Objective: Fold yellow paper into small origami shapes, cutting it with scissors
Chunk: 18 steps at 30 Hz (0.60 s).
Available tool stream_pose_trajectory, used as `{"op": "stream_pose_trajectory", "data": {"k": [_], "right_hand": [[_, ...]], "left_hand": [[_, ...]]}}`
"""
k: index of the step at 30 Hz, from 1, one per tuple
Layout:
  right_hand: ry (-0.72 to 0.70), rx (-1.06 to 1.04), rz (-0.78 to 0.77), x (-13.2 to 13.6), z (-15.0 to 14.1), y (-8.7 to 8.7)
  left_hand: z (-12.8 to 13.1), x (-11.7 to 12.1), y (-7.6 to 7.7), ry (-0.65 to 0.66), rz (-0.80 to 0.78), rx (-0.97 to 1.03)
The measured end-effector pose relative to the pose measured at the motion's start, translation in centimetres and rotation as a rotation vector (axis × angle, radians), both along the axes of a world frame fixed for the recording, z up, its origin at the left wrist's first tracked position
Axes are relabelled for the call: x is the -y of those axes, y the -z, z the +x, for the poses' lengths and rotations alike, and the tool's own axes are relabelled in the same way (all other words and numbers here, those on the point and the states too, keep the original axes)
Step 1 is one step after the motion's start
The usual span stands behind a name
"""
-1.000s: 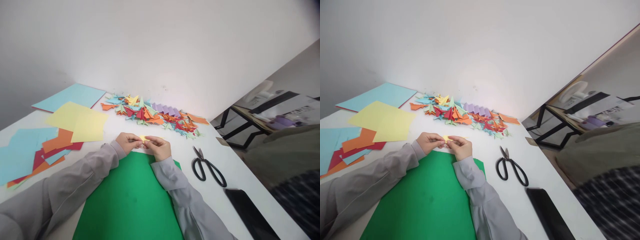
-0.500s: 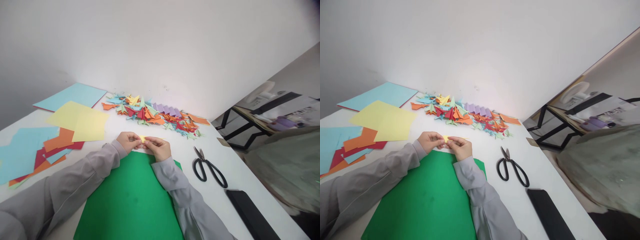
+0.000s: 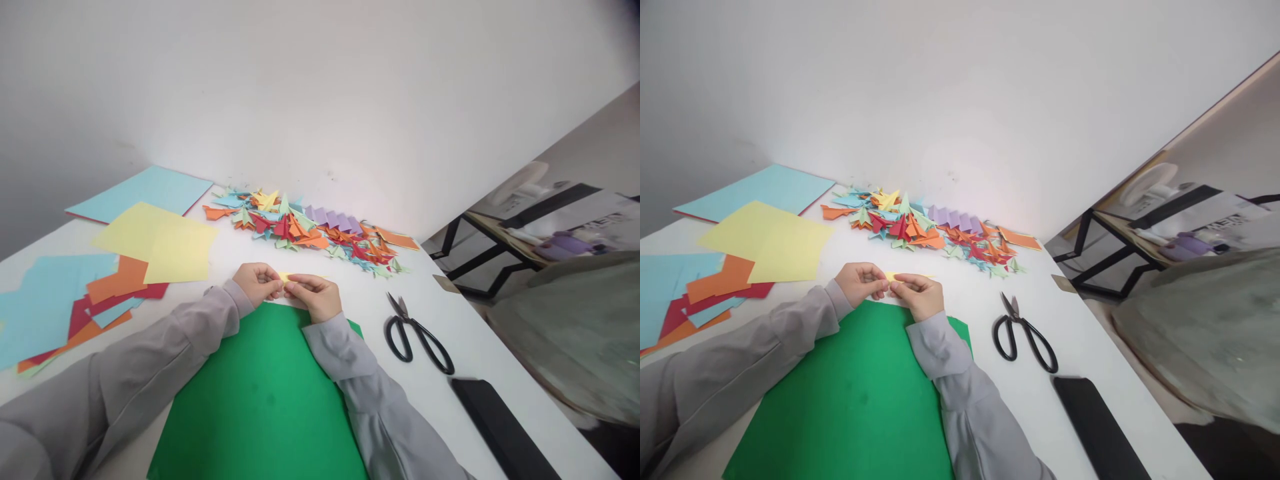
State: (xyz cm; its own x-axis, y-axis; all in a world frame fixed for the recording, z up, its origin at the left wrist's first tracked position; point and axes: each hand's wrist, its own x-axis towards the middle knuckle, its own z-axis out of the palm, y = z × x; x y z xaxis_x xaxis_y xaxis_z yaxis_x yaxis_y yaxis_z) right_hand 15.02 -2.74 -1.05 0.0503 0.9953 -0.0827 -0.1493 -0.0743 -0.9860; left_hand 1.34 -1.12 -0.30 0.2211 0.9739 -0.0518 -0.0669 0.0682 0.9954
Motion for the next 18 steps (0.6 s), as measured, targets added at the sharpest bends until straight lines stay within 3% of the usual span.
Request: {"op": "stream_pose_trajectory", "data": {"k": [18], "right_hand": [[0.021,-0.045,0.035,-0.06,-0.02,0.13]], "left_hand": [[-0.13,-0.16,0.18,0.061,-0.007,0.097]]}}
